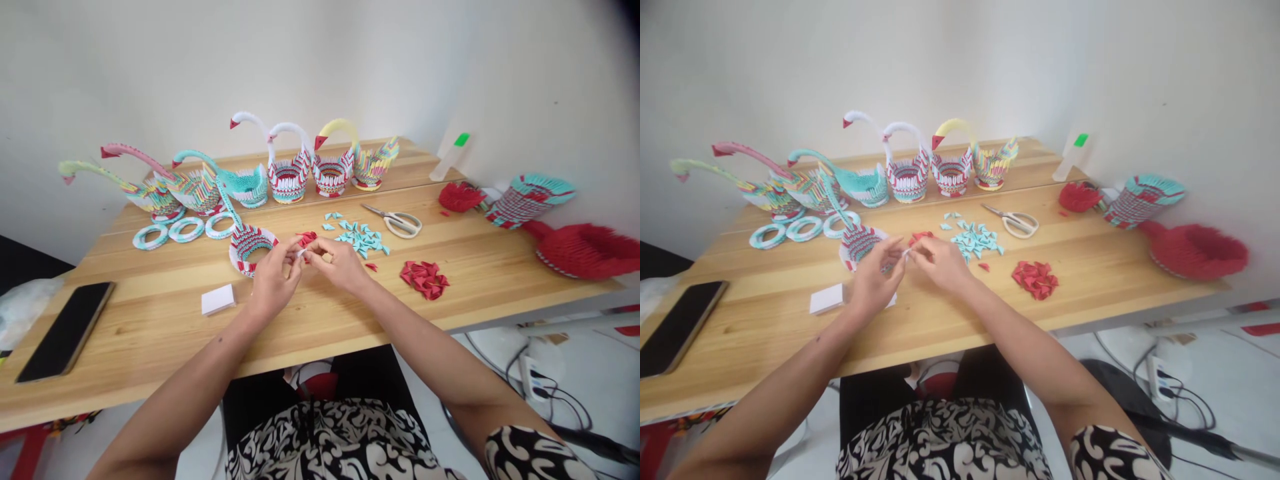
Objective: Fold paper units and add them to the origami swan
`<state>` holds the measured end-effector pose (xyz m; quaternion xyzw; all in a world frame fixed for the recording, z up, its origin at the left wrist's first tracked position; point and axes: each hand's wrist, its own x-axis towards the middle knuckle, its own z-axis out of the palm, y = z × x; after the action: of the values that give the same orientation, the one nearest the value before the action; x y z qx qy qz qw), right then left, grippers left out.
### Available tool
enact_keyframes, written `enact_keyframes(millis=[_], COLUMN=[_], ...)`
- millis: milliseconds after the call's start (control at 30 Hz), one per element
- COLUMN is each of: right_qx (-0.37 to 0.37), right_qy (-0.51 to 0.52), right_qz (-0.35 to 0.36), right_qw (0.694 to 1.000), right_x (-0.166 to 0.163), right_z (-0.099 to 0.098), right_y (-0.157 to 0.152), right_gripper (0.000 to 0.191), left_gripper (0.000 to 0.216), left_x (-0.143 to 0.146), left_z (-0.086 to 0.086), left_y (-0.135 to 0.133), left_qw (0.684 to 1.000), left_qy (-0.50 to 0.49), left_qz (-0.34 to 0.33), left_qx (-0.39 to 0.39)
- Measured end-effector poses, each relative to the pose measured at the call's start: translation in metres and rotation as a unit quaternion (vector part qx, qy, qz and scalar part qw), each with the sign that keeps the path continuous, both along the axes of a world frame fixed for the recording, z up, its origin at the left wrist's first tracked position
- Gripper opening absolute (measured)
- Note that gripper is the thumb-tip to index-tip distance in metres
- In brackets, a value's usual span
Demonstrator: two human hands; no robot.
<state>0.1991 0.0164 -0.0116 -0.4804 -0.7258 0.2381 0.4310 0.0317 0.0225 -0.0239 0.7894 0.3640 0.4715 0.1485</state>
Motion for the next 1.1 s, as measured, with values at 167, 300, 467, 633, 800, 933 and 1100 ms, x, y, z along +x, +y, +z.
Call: enact_keyframes(millis=[167,300,467,633,800,933,1100], right_qx=[-0.021,-0.119,-0.13,-0.093,0.019,0.01,-0.058], right_qy=[0.021,0.112,0.139,0.084,-0.028,-0.033,0.039], right_qz=[0.002,0.083,0.112,0.085,0.047,0.039,0.033], right_qw=[1.0,0.983,0.975,0.988,0.998,0.999,0.997], right_x=[0.0,0.006,0.01,0.009,0.006,0.006,0.007], right_z=[-0.003,-0.003,-0.004,-0.003,-0.003,-0.005,-0.003], right_y=[0.001,0.006,0.01,0.007,0.002,0.002,0.006], right_gripper=[0.023,0.029,0.03,0.027,0.028,0.022,0.019], left_gripper=[0.035,0.035,0.035,0.037,0.037,0.036,0.042], left_x=[0.001,0.0,-0.001,-0.002,-0.001,0.0,0.0], left_z=[0.002,0.003,0.001,0.0,0.0,0.0,0.0], left_y=[-0.001,0.0,0.001,0.0,-0.001,-0.003,-0.005], left_qw=[0.994,0.993,0.996,0.992,0.977,0.98,0.998], left_qy=[0.08,0.078,0.073,0.09,0.134,0.128,-0.027], left_qz=[0.016,0.022,0.026,0.027,0.03,0.017,-0.043], left_qx=[0.075,0.082,0.048,0.079,0.162,0.151,-0.041])
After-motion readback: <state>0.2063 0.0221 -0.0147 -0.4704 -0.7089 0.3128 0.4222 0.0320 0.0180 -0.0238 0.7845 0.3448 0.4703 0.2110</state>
